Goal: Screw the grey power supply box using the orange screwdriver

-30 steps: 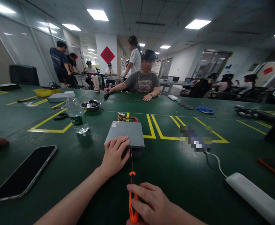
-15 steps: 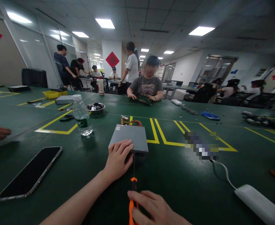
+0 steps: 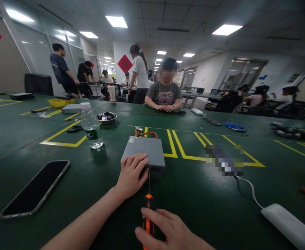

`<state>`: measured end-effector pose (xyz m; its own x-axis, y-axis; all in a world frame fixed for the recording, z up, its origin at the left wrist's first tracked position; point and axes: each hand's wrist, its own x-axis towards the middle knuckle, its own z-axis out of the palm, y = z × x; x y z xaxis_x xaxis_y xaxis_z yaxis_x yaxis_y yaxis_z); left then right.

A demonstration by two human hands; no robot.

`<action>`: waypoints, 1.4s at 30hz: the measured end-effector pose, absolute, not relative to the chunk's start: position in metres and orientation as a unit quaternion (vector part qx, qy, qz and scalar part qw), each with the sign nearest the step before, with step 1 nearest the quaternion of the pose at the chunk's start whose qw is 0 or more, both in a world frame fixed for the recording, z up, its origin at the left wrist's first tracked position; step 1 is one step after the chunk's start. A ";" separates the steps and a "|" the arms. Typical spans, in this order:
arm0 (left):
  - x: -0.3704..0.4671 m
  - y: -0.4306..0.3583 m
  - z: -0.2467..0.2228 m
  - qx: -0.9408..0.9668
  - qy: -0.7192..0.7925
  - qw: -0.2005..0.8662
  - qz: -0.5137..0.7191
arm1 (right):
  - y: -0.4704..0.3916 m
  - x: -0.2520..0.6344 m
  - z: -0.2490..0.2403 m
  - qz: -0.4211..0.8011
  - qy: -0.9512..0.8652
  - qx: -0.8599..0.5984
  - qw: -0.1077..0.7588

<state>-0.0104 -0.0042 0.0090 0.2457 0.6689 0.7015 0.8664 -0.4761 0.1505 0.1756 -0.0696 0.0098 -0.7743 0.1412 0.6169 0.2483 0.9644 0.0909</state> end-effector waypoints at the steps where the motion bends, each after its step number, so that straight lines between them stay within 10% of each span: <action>1: -0.010 -0.004 0.009 -0.777 -0.493 0.135 -0.366 | -0.070 0.175 0.010 -0.092 -0.937 -0.105 0.320; 42: -0.010 -0.005 0.010 -0.783 -0.491 0.144 -0.354 | -0.074 0.174 0.016 -0.112 -0.923 -0.124 0.348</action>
